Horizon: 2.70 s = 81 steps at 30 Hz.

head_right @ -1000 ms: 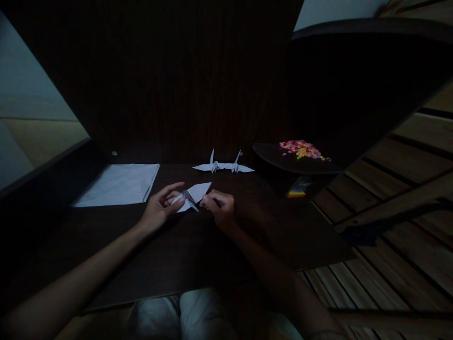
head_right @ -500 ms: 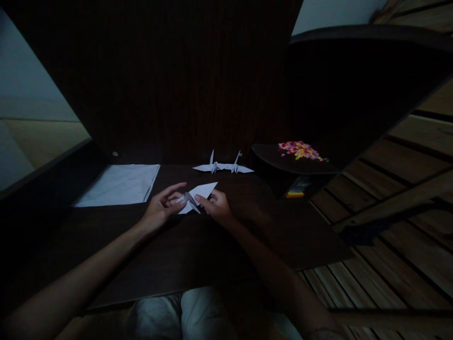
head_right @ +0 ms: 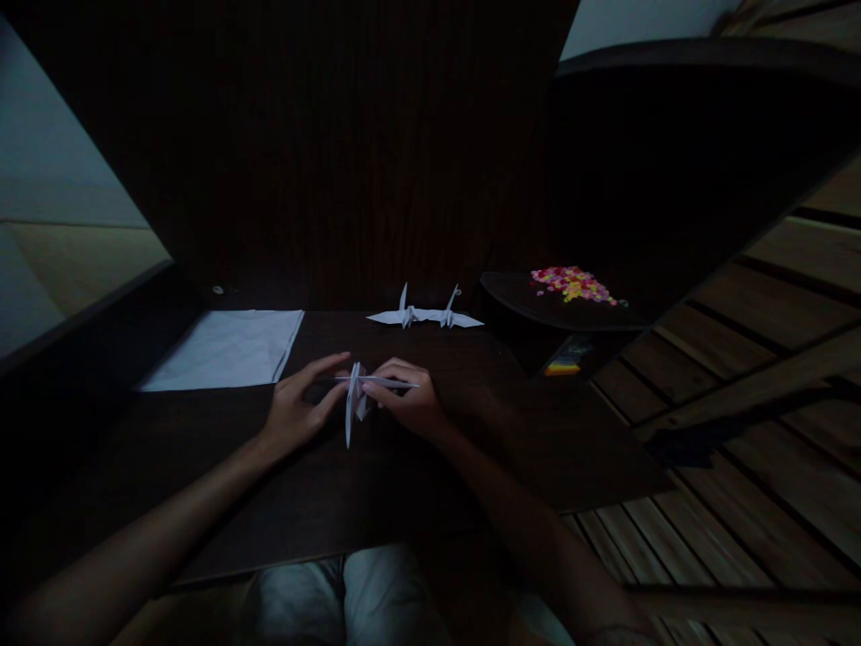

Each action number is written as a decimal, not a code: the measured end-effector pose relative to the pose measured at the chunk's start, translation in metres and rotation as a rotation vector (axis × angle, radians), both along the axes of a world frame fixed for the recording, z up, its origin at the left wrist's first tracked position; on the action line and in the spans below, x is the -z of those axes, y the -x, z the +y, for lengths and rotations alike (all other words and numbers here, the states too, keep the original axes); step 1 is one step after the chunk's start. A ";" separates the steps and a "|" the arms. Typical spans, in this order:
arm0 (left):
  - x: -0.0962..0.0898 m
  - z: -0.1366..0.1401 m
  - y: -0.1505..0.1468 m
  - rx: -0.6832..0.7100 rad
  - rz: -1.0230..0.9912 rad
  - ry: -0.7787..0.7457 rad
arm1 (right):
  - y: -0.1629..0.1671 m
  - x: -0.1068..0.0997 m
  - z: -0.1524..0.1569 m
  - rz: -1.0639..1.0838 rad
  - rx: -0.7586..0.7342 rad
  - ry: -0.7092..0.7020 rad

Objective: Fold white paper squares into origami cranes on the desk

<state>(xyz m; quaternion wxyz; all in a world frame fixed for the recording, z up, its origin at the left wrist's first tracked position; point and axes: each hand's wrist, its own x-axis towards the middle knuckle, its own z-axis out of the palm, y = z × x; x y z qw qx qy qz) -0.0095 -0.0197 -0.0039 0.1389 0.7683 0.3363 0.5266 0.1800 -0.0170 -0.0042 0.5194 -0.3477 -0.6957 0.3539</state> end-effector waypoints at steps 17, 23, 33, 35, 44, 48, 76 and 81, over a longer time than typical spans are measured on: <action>-0.001 -0.003 0.000 0.000 0.021 0.032 | -0.002 -0.001 0.001 0.012 -0.026 0.101; -0.004 -0.005 -0.001 0.028 0.023 0.069 | -0.004 -0.002 0.002 0.030 -0.049 0.116; -0.005 -0.008 -0.001 0.023 0.027 0.091 | -0.006 0.000 0.002 0.031 -0.082 0.149; -0.006 -0.007 -0.001 0.034 0.019 0.129 | -0.005 -0.001 0.002 0.023 -0.081 0.153; -0.012 -0.001 -0.001 0.234 -0.101 0.481 | -0.004 -0.001 0.001 0.042 -0.122 0.363; -0.012 0.001 -0.001 0.346 -0.164 0.621 | -0.003 0.001 0.002 0.071 -0.122 0.435; -0.012 0.001 -0.002 0.525 -0.288 0.862 | 0.002 -0.003 0.009 0.406 -0.067 0.649; -0.008 0.003 -0.002 0.539 -0.282 0.874 | 0.002 -0.004 0.009 0.462 -0.050 0.684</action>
